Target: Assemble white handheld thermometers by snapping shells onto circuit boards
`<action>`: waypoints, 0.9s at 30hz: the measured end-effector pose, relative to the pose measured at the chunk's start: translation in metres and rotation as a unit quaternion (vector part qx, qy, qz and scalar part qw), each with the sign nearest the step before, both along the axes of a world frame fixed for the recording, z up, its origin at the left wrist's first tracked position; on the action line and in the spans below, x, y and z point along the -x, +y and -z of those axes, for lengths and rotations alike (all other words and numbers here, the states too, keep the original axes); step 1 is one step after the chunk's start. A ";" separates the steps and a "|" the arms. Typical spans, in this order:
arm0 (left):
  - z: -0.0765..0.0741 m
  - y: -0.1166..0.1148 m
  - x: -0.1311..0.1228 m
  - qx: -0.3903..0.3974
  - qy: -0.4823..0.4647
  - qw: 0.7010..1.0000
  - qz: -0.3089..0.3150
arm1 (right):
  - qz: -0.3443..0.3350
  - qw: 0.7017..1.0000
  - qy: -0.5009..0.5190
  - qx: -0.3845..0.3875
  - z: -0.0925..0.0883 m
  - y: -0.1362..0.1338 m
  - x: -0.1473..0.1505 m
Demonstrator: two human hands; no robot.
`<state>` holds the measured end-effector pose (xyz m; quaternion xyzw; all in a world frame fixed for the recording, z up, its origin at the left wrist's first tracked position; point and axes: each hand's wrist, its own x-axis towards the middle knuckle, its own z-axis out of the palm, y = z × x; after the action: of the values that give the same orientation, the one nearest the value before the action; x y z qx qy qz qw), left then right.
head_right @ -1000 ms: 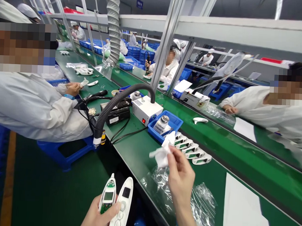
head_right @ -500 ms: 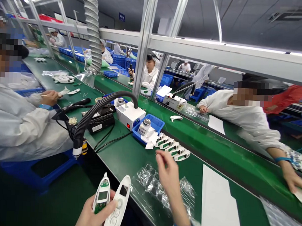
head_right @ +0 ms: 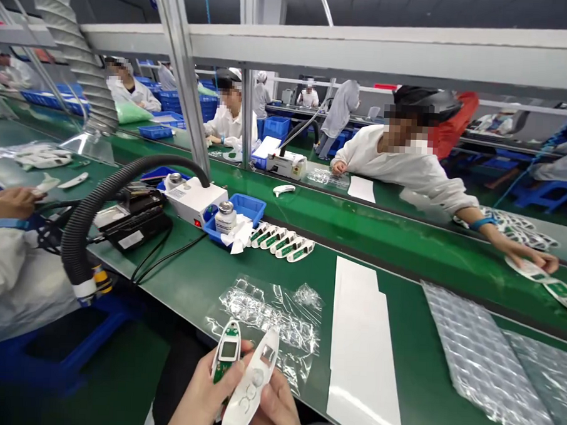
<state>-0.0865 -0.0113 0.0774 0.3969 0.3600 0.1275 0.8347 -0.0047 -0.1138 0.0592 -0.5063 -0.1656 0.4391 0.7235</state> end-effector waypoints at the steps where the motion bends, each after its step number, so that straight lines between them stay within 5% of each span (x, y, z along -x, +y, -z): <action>1: -0.001 -0.001 -0.002 0.013 0.000 1.000 -0.005 | 0.006 1.000 0.019 0.004 -0.002 -0.003 -0.005; 7: 0.000 0.001 -0.005 0.012 0.029 0.998 -0.061 | 0.031 0.997 -0.016 0.073 -0.006 -0.008 -0.023; 12: 0.013 0.000 -0.008 -0.075 0.099 0.987 -0.098 | 0.000 0.998 -0.067 0.020 -0.005 0.012 -0.012; 21: 0.002 -0.002 -0.015 -0.099 0.063 0.989 -0.085 | 0.051 0.995 -0.082 0.022 -0.005 0.021 -0.006; 27: 0.005 -0.002 -0.013 -0.082 -0.015 0.996 -0.020 | 0.044 0.991 -0.120 0.030 0.000 0.018 -0.003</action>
<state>-0.0730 -0.0128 0.0729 0.4544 0.3435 0.1797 0.8020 -0.0016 -0.0954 0.0587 -0.5835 -0.2153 0.3476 0.7017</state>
